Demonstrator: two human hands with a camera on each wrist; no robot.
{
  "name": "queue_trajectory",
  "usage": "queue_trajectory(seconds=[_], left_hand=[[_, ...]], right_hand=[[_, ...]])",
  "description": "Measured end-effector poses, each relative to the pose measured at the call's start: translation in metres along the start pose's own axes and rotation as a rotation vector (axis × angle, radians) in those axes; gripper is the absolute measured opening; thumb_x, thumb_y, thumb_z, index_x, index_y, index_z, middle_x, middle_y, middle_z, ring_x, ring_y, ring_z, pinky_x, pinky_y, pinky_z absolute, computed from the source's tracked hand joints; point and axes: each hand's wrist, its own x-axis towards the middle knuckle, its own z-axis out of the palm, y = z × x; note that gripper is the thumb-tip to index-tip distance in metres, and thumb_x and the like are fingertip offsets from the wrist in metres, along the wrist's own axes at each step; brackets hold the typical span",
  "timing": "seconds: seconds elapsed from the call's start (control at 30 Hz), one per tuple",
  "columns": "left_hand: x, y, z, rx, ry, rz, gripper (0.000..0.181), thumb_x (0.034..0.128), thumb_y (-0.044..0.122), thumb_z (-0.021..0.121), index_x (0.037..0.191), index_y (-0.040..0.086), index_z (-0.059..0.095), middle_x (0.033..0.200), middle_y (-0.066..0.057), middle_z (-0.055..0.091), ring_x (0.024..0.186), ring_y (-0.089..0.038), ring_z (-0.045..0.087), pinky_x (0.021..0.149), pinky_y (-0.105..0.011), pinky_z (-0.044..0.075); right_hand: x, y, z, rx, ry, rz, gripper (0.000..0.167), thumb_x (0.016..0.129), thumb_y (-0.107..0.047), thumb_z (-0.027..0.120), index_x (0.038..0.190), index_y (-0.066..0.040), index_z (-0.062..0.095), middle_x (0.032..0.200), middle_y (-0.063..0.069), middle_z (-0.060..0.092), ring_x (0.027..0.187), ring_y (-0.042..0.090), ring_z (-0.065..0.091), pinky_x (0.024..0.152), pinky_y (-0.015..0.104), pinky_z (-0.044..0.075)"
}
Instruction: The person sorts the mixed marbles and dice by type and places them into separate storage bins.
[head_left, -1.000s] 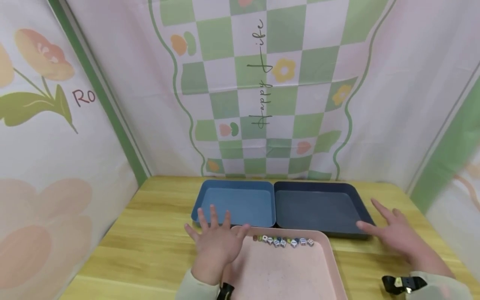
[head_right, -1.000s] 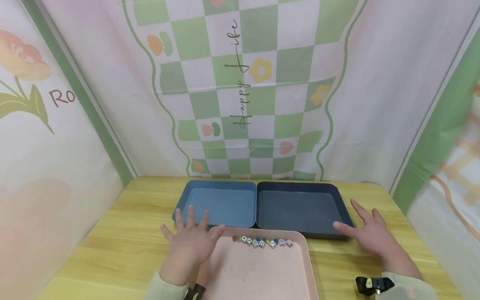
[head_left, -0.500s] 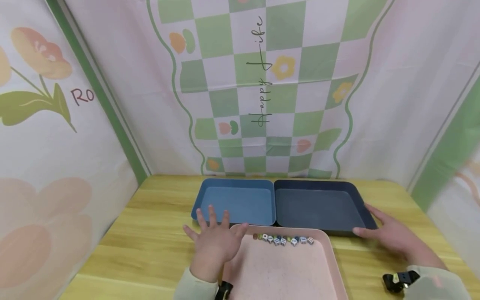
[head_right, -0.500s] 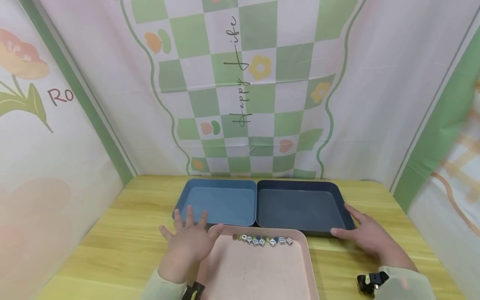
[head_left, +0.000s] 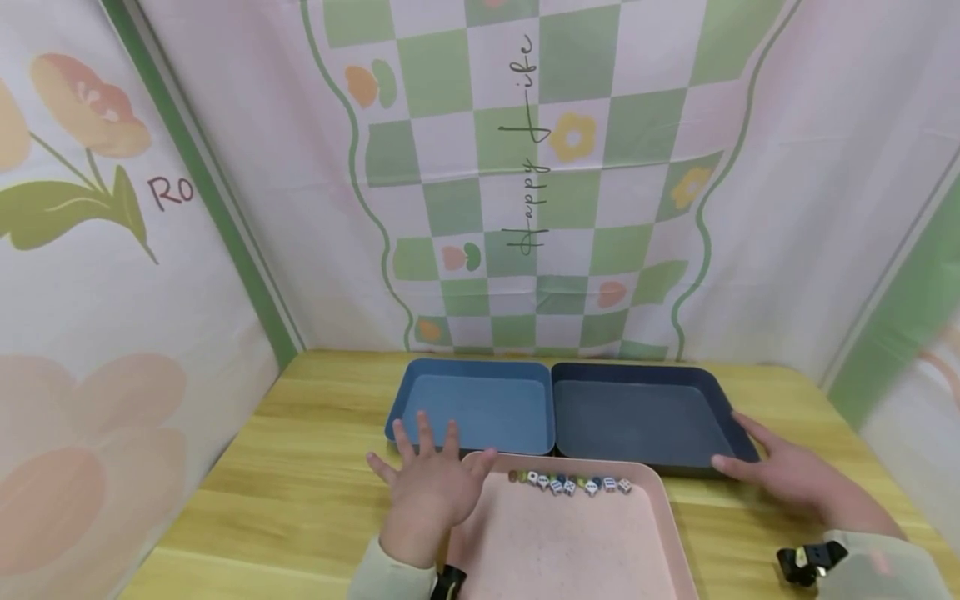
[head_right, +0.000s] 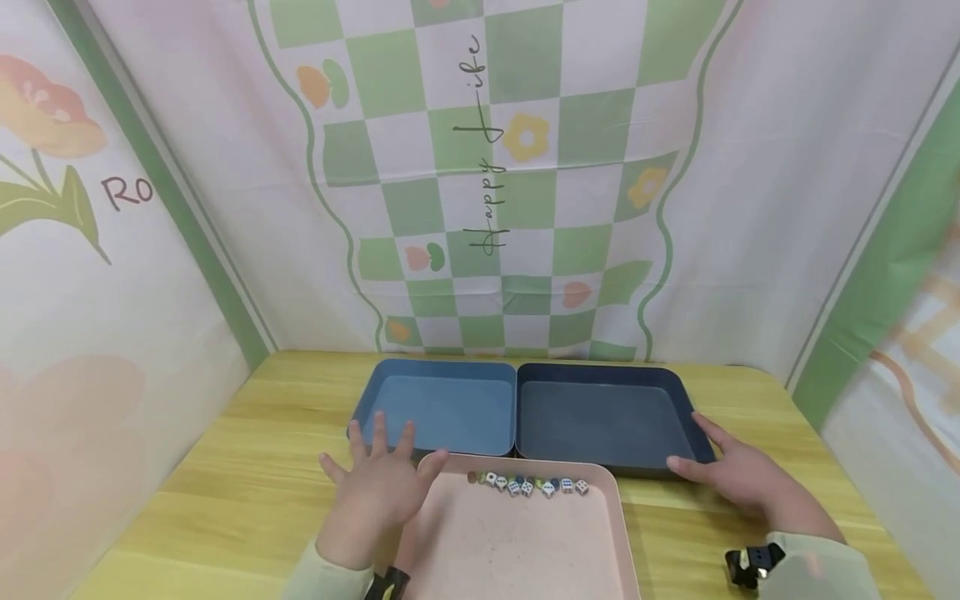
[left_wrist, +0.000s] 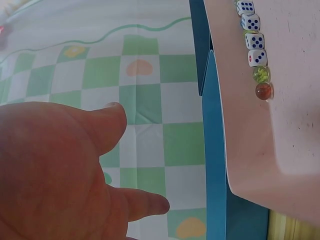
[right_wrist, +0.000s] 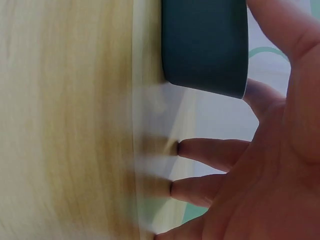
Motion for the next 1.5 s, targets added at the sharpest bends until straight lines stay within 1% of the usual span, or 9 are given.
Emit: queue_trajectory(seconds=[0.23,0.47,0.77,0.87,1.0,1.1,1.2,1.33,1.5], left_hand=[[-0.001,0.000,0.000,-0.002,-0.010,-0.001,0.083,0.0934,0.077,0.025,0.158,0.024,0.034,0.164,-0.017,0.005,0.145,-0.049,-0.009,0.096,-0.080,-0.010],[-0.001,-0.002,0.000,-0.002,-0.010,-0.002,0.082,0.0937,0.076,0.028,0.158,0.025,0.034,0.164,-0.017,0.005,0.145,-0.048,-0.008,0.097,-0.080,-0.009],[0.001,-0.004,0.000,0.015,0.005,0.019,0.084,0.0932,0.077,0.028,0.157,0.023,0.034,0.164,-0.017,0.007,0.145,-0.049,-0.006,0.097,-0.080,-0.009],[0.002,-0.006,-0.004,0.009,0.010,0.128,0.083,0.0931,0.076,0.033,0.157,0.022,0.036,0.164,-0.017,0.011,0.146,-0.049,-0.001,0.101,-0.078,-0.003],[0.010,-0.011,-0.012,-0.069,0.009,0.399,0.079,0.0918,0.071,0.050,0.156,0.026,0.039,0.164,-0.013,0.013,0.147,-0.045,0.004,0.106,-0.074,0.005],[0.021,-0.019,-0.015,-0.176,-0.006,0.598,0.073,0.0901,0.061,0.063,0.153,0.031,0.043,0.166,-0.007,0.005,0.149,-0.040,0.000,0.108,-0.070,0.012],[0.034,-0.027,-0.012,-0.338,-0.061,0.723,0.066,0.0884,0.050,0.073,0.148,0.034,0.050,0.166,0.003,-0.005,0.149,-0.033,-0.007,0.108,-0.066,0.022],[0.048,-0.034,-0.003,-0.505,-0.139,0.751,0.057,0.0860,0.041,0.079,0.140,0.034,0.060,0.164,0.012,-0.011,0.149,-0.027,-0.011,0.108,-0.063,0.025],[0.061,-0.038,0.008,-0.519,-0.157,0.707,0.045,0.0840,0.041,0.081,0.127,0.036,0.070,0.166,0.007,-0.010,0.149,-0.030,-0.011,0.110,-0.067,0.014]], right_hand=[[0.000,0.001,0.001,0.002,0.001,-0.011,0.105,0.095,-0.057,0.060,0.156,0.006,0.003,0.141,0.050,0.022,0.119,0.072,0.030,0.088,0.075,0.033],[-0.001,0.000,0.002,0.005,0.004,-0.010,0.108,0.094,-0.057,0.060,0.155,0.005,-0.004,0.140,0.051,0.021,0.119,0.072,0.029,0.089,0.075,0.033],[0.001,0.001,0.002,0.028,-0.060,0.018,0.108,0.095,-0.058,0.058,0.155,0.001,-0.009,0.142,0.051,0.016,0.120,0.072,0.025,0.091,0.077,0.029],[0.001,0.000,0.002,0.021,-0.054,0.010,0.108,0.095,-0.058,0.059,0.155,0.001,-0.009,0.141,0.051,0.018,0.119,0.073,0.027,0.089,0.078,0.028],[0.000,0.000,0.003,0.006,-0.042,-0.001,0.108,0.094,-0.058,0.060,0.155,0.002,-0.007,0.140,0.051,0.020,0.118,0.073,0.028,0.089,0.078,0.029],[0.000,-0.001,0.002,0.009,-0.043,0.003,0.109,0.094,-0.058,0.060,0.156,0.002,-0.007,0.141,0.051,0.019,0.119,0.073,0.027,0.089,0.077,0.030],[0.000,-0.001,0.000,0.000,-0.038,-0.002,0.109,0.094,-0.058,0.060,0.156,0.002,-0.006,0.140,0.051,0.020,0.119,0.072,0.029,0.089,0.077,0.031],[-0.002,-0.001,0.000,-0.010,-0.029,-0.013,0.108,0.094,-0.057,0.060,0.156,0.003,-0.005,0.140,0.051,0.021,0.118,0.073,0.030,0.088,0.077,0.031],[-0.002,0.000,-0.001,-0.006,-0.028,-0.018,0.108,0.094,-0.057,0.061,0.156,0.003,-0.004,0.140,0.051,0.021,0.118,0.073,0.029,0.088,0.078,0.030]])
